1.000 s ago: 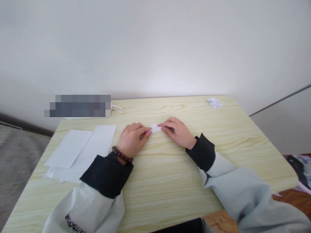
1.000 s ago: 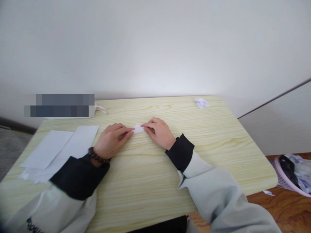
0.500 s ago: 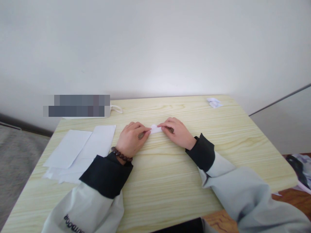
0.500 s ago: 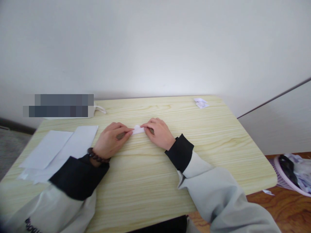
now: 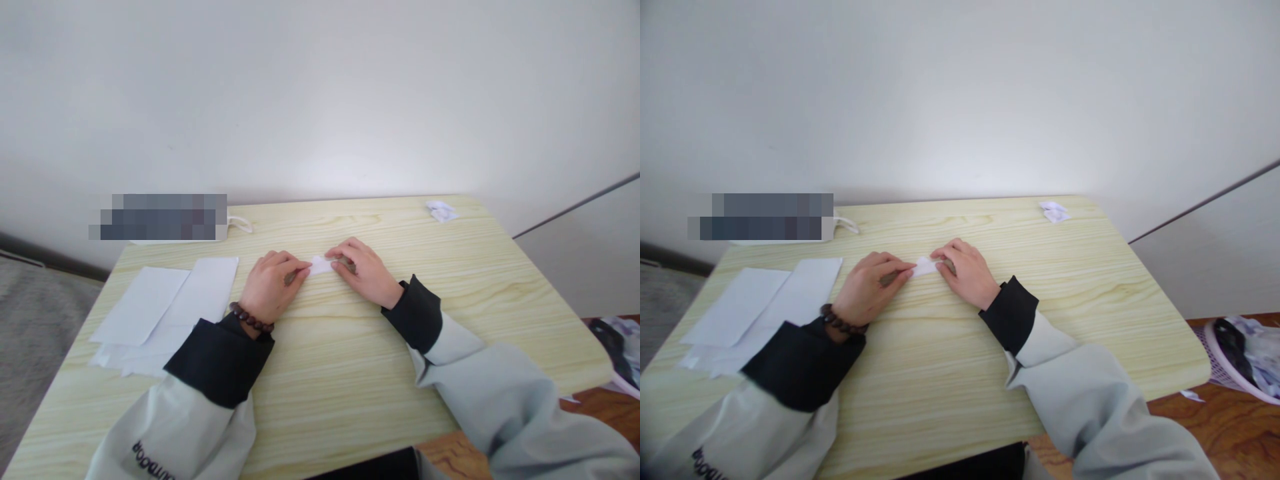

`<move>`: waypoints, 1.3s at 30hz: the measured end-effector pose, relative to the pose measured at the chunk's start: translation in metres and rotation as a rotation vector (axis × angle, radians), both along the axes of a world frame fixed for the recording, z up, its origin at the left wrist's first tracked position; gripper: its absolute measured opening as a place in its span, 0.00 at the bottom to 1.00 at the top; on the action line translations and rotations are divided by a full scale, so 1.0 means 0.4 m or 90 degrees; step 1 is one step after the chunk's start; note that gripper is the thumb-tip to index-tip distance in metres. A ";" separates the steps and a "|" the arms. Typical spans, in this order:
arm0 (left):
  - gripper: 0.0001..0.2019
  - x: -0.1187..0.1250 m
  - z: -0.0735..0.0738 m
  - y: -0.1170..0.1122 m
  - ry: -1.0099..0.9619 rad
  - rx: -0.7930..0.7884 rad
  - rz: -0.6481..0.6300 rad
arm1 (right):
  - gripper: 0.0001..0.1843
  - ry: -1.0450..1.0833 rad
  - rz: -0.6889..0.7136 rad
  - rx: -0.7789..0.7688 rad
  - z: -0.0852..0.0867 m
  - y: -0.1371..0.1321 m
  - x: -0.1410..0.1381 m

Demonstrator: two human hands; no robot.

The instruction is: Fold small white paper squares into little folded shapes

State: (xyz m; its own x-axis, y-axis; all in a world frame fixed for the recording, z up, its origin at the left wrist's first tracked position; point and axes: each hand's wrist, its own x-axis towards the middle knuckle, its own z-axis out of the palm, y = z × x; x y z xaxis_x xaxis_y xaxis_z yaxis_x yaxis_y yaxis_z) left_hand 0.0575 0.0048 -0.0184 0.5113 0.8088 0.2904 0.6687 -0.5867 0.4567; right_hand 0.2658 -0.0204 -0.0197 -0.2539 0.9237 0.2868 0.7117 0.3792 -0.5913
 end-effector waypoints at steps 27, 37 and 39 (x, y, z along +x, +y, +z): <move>0.14 0.004 0.003 -0.011 0.033 0.089 -0.089 | 0.03 -0.009 -0.006 0.013 -0.003 0.000 0.000; 0.14 0.007 0.004 -0.011 0.045 0.102 -0.085 | 0.06 -0.056 -0.031 0.025 0.001 -0.005 -0.009; 0.14 0.007 0.004 -0.011 0.048 0.102 -0.083 | 0.07 -0.061 -0.037 0.026 0.001 -0.005 -0.010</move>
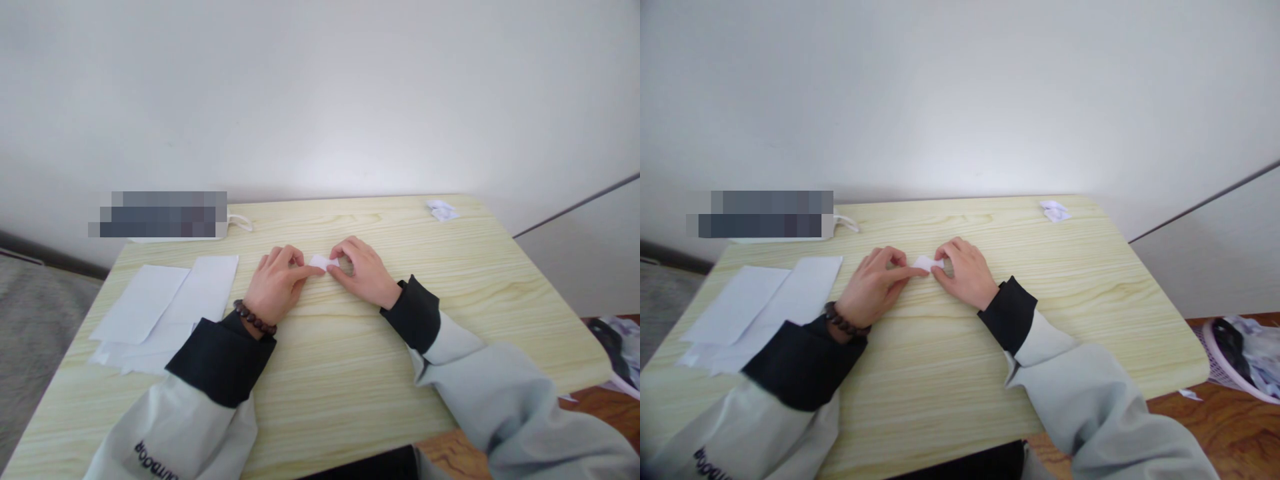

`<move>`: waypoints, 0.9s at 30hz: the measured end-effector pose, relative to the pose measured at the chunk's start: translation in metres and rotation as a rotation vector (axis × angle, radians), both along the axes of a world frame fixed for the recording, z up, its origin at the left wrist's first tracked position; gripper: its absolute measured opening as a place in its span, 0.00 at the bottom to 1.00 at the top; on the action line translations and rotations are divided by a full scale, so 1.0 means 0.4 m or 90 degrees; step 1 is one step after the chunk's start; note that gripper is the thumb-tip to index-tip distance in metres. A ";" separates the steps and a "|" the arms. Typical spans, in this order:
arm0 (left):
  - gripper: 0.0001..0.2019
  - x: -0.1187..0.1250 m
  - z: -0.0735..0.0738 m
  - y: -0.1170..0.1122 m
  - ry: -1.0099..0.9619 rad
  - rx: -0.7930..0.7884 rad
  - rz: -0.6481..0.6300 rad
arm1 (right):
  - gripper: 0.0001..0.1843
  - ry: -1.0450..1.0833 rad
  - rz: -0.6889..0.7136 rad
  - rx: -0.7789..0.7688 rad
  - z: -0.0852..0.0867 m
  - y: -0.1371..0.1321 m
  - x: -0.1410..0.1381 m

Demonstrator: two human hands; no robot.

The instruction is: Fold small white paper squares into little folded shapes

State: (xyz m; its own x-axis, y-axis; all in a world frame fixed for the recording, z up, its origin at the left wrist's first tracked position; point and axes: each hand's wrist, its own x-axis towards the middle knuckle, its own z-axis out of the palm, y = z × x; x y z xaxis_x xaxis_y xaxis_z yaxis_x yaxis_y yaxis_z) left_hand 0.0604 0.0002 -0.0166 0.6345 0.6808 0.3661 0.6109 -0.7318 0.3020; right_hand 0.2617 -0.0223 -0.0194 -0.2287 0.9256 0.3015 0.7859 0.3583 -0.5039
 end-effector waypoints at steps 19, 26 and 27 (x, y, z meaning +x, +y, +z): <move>0.13 -0.002 0.004 0.001 0.000 -0.022 0.001 | 0.12 0.084 0.036 -0.055 0.009 0.006 0.015; 0.14 -0.002 0.006 0.001 0.013 -0.030 0.005 | 0.18 0.113 0.063 -0.072 0.006 0.012 0.025; 0.14 -0.002 0.006 0.001 0.013 -0.030 0.005 | 0.18 0.115 0.066 -0.075 0.006 0.012 0.026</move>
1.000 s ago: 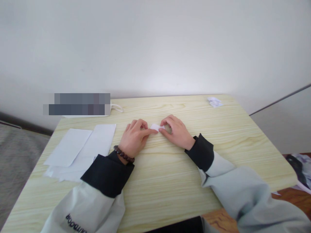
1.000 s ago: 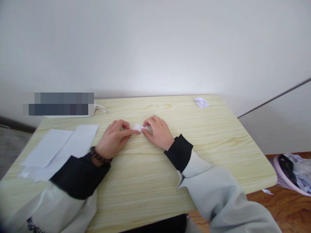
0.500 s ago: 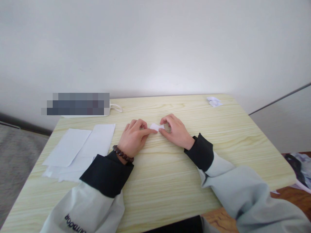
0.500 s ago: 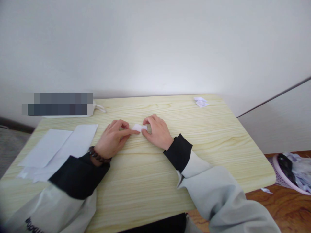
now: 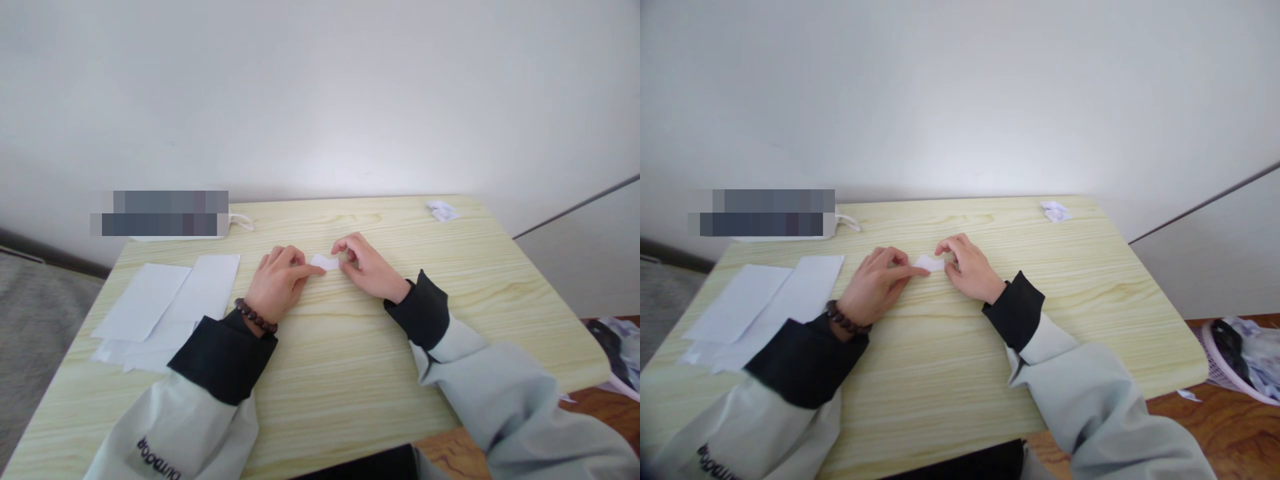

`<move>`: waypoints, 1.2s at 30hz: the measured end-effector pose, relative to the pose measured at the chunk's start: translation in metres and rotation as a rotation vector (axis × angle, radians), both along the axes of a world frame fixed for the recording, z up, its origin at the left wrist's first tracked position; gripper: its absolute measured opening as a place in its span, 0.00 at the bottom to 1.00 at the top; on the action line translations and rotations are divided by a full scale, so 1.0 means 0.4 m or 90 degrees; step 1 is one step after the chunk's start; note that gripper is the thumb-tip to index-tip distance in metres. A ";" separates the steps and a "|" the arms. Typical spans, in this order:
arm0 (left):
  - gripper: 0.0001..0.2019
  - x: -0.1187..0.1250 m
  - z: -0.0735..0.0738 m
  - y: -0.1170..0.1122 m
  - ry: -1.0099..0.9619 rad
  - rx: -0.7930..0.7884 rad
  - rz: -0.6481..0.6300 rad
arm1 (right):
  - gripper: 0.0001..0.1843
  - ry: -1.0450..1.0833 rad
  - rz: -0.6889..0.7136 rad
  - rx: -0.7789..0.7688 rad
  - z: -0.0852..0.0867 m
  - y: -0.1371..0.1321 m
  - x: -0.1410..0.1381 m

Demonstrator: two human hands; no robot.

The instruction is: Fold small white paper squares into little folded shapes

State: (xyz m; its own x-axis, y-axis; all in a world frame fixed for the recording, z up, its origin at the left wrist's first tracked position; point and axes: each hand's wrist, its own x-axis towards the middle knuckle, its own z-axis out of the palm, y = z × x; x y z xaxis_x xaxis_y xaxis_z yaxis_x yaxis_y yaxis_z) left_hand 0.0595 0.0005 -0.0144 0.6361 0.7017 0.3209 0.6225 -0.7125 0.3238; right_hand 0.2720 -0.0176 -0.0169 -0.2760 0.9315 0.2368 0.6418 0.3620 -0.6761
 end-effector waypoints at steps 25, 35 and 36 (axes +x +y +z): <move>0.15 0.003 -0.002 0.002 0.017 0.014 -0.024 | 0.08 -0.104 -0.065 0.060 -0.009 -0.010 -0.023; 0.14 0.001 0.003 0.002 0.016 0.032 -0.037 | 0.08 -0.111 -0.080 0.064 -0.010 -0.009 -0.028; 0.13 0.001 0.003 0.002 0.012 0.033 -0.036 | 0.08 -0.111 -0.081 0.063 -0.010 -0.009 -0.029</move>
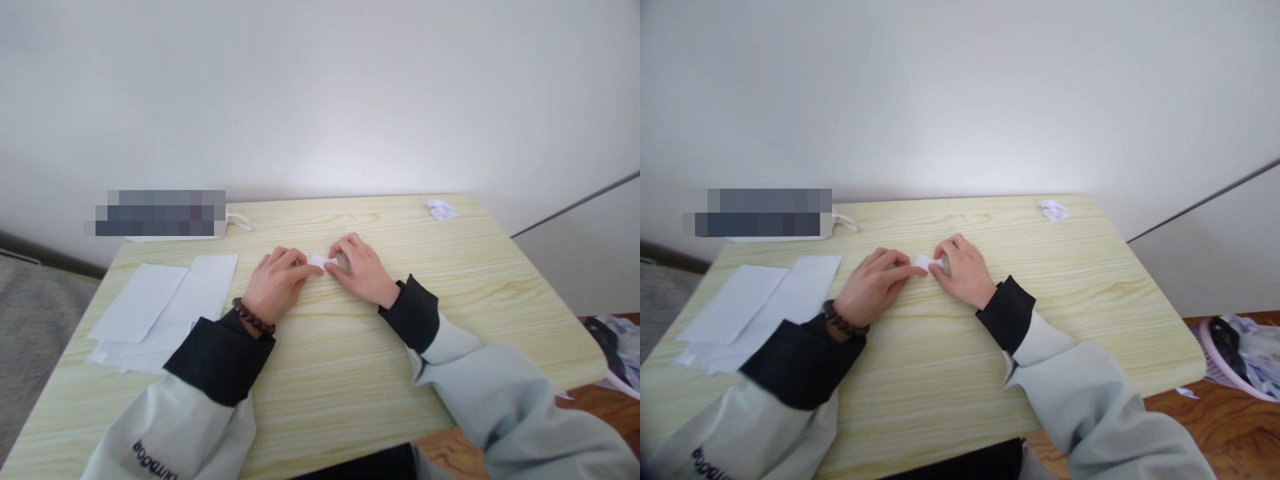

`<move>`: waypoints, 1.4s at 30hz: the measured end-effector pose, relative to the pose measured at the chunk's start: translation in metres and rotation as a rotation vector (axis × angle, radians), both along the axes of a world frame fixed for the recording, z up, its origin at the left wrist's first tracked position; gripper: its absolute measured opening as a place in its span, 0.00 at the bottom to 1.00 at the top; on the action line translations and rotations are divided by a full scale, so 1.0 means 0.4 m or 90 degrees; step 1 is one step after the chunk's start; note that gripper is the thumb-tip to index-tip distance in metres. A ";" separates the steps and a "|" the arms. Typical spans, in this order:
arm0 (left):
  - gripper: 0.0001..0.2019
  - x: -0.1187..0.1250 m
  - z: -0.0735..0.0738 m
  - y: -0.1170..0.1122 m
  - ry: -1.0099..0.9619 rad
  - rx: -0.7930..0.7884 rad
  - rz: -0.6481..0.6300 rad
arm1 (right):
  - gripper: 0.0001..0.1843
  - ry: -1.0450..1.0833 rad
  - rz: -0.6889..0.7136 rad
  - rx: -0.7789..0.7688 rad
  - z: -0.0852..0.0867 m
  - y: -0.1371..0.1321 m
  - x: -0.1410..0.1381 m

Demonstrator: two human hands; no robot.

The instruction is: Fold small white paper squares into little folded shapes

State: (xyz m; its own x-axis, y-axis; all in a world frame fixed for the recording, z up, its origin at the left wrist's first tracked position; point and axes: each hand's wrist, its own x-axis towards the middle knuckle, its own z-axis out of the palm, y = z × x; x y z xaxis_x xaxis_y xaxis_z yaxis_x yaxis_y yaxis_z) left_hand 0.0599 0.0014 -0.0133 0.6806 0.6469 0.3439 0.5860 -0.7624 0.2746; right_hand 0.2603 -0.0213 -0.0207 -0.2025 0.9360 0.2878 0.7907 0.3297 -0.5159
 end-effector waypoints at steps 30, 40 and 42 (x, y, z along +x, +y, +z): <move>0.13 -0.062 0.013 0.006 0.036 0.101 -0.031 | 0.09 -0.002 -0.052 -0.039 0.002 0.002 -0.010; 0.14 -0.081 0.013 0.008 0.027 0.158 -0.067 | 0.09 0.001 -0.048 -0.030 0.000 0.003 -0.010; 0.14 -0.080 0.012 0.006 0.025 0.162 -0.072 | 0.09 -0.001 -0.048 -0.029 0.000 0.004 -0.011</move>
